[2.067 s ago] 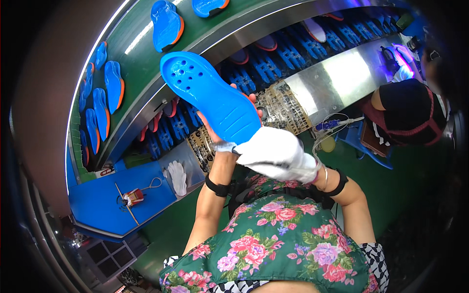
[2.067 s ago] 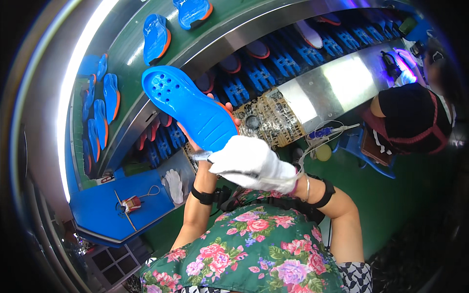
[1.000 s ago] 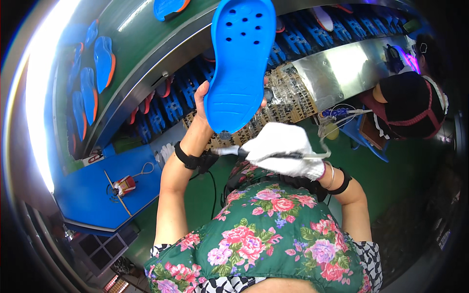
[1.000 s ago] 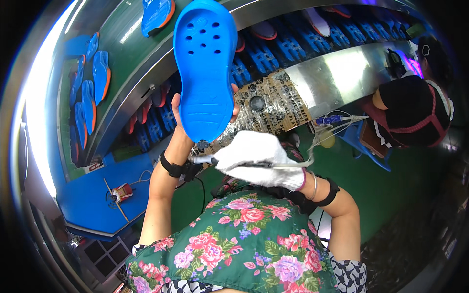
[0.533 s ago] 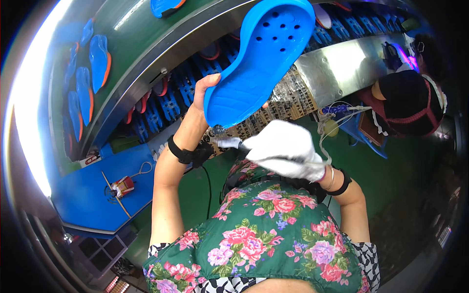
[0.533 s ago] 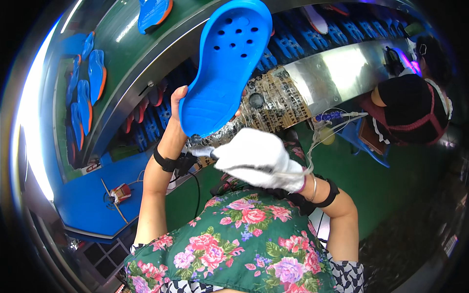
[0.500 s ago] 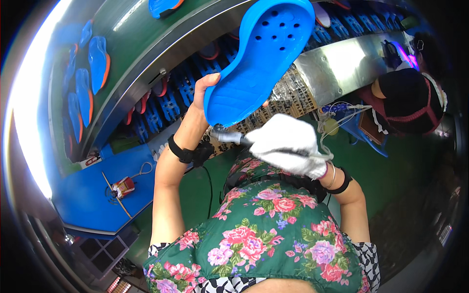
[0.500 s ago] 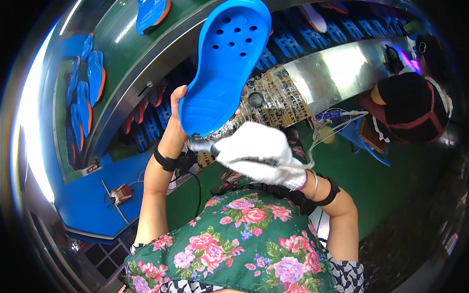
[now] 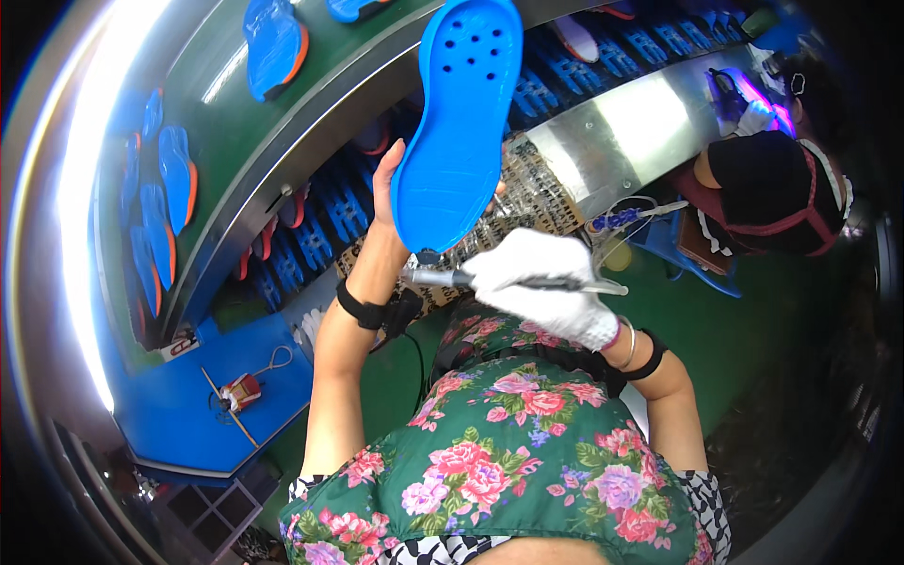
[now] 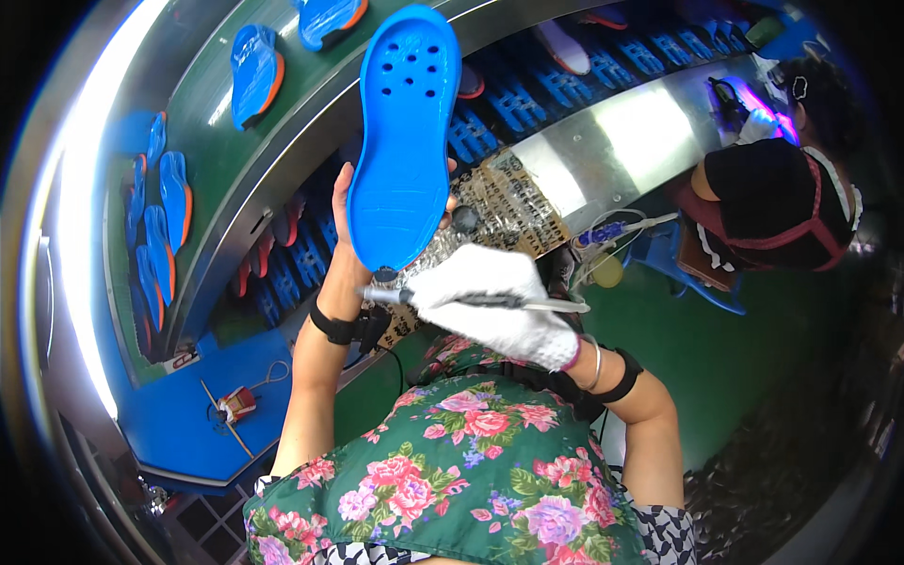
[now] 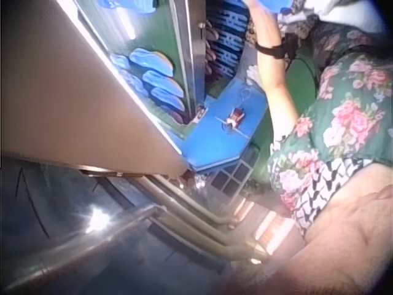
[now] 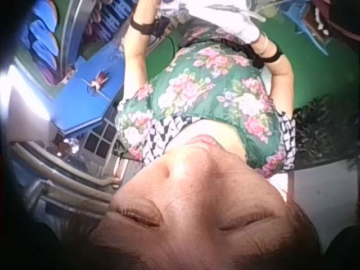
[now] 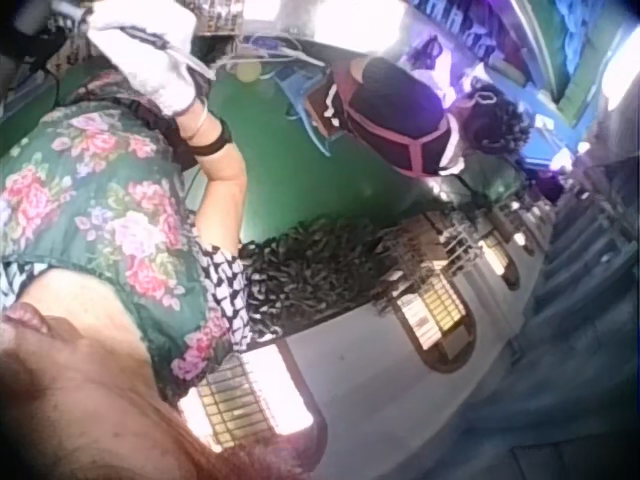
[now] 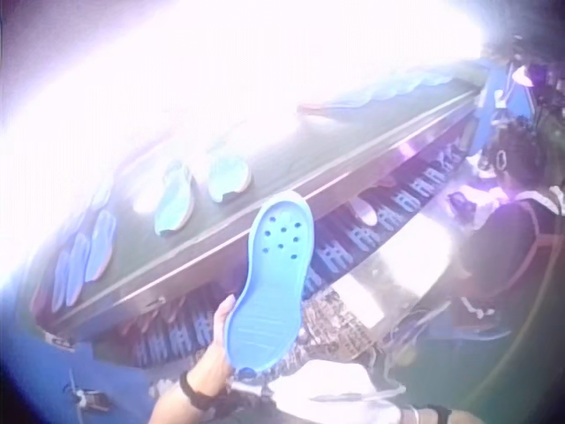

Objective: Applying liquid or glue to blue shoe soles using a brush on an assembly line.

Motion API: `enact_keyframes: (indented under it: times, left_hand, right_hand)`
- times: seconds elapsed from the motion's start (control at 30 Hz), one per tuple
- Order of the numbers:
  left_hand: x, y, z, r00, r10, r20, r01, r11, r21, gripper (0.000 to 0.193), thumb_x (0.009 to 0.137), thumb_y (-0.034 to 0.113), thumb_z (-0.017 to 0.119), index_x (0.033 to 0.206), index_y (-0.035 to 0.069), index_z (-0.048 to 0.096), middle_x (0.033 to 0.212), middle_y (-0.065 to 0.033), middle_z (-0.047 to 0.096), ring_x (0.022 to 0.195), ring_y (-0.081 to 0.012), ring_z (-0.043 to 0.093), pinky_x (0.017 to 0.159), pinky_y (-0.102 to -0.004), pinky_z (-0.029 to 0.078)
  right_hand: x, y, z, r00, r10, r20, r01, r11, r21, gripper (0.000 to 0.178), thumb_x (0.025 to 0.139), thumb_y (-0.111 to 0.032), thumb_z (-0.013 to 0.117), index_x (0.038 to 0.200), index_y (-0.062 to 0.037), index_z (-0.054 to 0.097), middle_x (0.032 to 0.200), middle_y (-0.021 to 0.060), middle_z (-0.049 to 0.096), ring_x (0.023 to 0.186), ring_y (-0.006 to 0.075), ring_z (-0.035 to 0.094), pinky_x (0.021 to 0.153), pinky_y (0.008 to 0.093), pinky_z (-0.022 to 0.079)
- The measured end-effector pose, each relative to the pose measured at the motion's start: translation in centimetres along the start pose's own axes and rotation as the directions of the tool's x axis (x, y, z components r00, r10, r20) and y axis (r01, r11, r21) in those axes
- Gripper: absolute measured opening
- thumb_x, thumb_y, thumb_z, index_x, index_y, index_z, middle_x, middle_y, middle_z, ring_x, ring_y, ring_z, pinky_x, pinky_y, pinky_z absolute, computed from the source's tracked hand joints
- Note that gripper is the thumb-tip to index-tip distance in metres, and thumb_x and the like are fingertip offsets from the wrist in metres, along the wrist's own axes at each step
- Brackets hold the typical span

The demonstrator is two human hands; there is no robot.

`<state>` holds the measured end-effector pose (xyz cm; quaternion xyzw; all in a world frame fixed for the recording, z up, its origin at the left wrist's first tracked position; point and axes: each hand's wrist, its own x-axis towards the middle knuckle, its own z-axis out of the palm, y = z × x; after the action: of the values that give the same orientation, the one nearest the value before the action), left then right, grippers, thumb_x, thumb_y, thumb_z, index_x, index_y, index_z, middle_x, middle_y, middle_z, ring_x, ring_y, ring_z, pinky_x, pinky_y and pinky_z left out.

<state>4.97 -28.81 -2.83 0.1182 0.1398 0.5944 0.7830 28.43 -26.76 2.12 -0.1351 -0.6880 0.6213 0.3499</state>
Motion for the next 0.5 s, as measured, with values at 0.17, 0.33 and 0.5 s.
enact_keyframes:
  times: [0.17, 0.33, 0.5]
  left_hand:
    - [1.0, -3.2, 0.7, 0.959, 0.001, -0.284, -0.081, 0.96, -0.269, 0.096, 0.093, 0.07, 0.047, 0.157, 0.001, 0.029, 0.145, -0.0281, 0.05, 0.125, -0.0536, 0.054, 0.102, -0.0624, 0.048]
    - [3.4, -6.2, 1.5, 0.996, -0.071, -0.057, 0.057, 0.977, -0.207, 0.094, 0.093, 0.067, 0.049, 0.159, 0.003, 0.026, 0.152, -0.0282, 0.042, 0.123, -0.0539, 0.055, 0.098, -0.0623, 0.051]
    - [4.5, -5.6, -0.8, 0.978, 0.005, -0.207, -0.091, 0.908, -0.41, 0.091, 0.094, 0.066, 0.049, 0.159, 0.004, 0.03, 0.155, -0.0272, 0.041, 0.133, -0.0473, 0.051, 0.112, -0.0579, 0.042]
  right_hand:
    - [3.6, -0.4, -6.3, 0.97, -0.236, -0.05, 0.197, 0.894, -0.401, 0.016, 0.08, -0.003, 0.08, 0.096, -0.0041, 0.078, 0.095, 0.0112, 0.077, 0.086, 0.023, 0.074, 0.079, 0.0346, 0.059]
    - [7.8, -0.6, -13.2, 0.862, -0.506, -0.024, 0.359, 0.645, -0.674, 0.022, 0.08, -0.002, 0.076, 0.101, -0.006, 0.077, 0.1, 0.0102, 0.075, 0.089, 0.0262, 0.069, 0.077, 0.0365, 0.056]
    - [6.1, -1.2, -10.9, 0.884, -0.452, 0.119, 0.39, 0.573, -0.721, 0.022, 0.079, -0.003, 0.073, 0.1, -0.0092, 0.076, 0.101, 0.01, 0.074, 0.087, 0.0268, 0.068, 0.077, 0.0404, 0.057]
